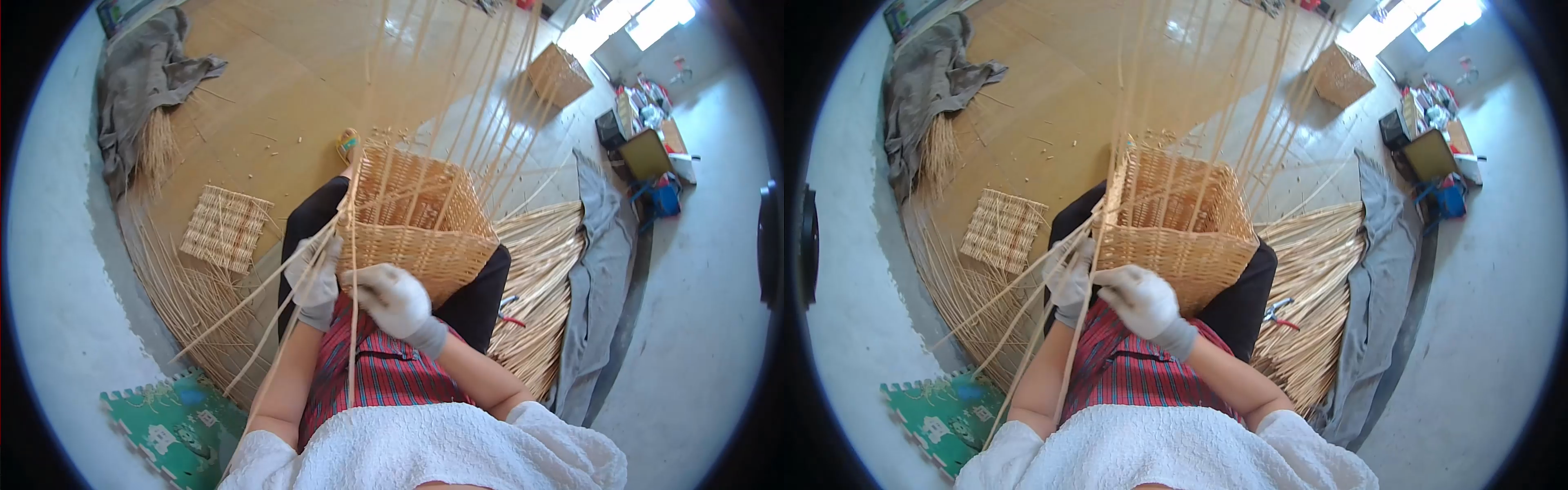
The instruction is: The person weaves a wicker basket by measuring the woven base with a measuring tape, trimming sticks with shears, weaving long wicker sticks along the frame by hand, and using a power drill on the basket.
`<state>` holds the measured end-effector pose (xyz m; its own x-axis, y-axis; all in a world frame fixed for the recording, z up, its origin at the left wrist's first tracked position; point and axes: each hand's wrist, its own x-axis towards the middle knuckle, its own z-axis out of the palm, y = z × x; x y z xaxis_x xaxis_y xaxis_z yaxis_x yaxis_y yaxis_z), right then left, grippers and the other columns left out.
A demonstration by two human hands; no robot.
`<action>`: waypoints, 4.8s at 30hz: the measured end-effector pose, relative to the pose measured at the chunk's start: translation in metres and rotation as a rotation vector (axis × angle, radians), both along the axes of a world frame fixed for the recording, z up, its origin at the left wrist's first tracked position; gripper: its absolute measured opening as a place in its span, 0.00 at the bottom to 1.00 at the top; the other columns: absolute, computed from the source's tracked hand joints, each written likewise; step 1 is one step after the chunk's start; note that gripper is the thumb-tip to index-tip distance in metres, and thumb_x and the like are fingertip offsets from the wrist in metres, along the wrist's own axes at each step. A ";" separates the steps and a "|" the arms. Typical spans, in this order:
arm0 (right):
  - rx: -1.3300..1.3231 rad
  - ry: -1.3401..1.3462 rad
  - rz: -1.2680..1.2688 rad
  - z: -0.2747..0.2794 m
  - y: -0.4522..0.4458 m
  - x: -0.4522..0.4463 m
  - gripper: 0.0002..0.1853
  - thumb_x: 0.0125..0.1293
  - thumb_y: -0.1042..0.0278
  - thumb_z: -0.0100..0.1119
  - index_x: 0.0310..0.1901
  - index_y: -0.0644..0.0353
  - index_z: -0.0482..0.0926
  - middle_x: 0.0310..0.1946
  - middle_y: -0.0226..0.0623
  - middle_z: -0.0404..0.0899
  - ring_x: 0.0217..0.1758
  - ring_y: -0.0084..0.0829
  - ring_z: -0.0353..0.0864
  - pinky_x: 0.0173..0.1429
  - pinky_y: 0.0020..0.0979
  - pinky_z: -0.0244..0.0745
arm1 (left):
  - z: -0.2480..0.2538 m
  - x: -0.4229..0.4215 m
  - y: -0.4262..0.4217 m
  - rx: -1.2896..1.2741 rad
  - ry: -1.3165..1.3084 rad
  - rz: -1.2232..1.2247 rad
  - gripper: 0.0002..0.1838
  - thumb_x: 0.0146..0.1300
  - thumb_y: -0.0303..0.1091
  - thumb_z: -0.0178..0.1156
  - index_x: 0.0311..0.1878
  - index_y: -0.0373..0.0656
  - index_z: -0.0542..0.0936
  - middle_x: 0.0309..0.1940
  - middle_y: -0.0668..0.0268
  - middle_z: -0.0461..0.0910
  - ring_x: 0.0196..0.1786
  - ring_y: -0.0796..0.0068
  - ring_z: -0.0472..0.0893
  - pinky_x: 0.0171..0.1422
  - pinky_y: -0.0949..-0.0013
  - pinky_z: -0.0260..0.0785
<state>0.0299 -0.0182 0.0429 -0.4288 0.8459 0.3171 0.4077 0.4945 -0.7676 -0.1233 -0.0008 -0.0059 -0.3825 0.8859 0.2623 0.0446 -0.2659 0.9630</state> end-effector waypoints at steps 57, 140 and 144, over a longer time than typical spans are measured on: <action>-0.723 0.707 -0.675 -0.016 0.021 0.124 0.13 0.78 0.60 0.50 0.56 0.59 0.74 0.46 0.39 0.85 0.30 0.26 0.86 0.27 0.21 0.77 | -0.014 0.034 0.013 -0.021 0.430 -0.041 0.23 0.58 0.26 0.69 0.55 0.43 0.71 0.54 0.54 0.71 0.46 0.64 0.78 0.56 0.61 0.72; -0.035 0.628 -0.533 -0.020 0.086 0.094 0.21 0.73 0.75 0.52 0.66 0.59 0.68 0.41 0.37 0.81 0.24 0.19 0.74 0.25 0.20 0.68 | -0.009 0.047 0.019 -0.032 1.306 -0.136 0.33 0.68 0.27 0.50 0.76 0.59 0.62 0.72 0.42 0.60 0.51 0.48 0.82 0.50 0.50 0.79; -0.329 0.666 -0.708 -0.028 0.007 0.138 0.07 0.74 0.75 0.53 0.49 0.64 0.79 0.40 0.35 0.85 0.27 0.20 0.76 0.30 0.22 0.73 | -0.001 0.065 0.017 -0.019 1.316 -0.064 0.35 0.64 0.32 0.60 0.75 0.56 0.64 0.72 0.48 0.61 0.62 0.51 0.75 0.64 0.54 0.71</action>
<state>0.1679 -0.0114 0.0153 0.3808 0.9245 0.0151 -0.0347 0.0306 -0.9989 -0.0587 0.0167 -0.0066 0.1896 0.9006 0.3911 0.9333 -0.2891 0.2131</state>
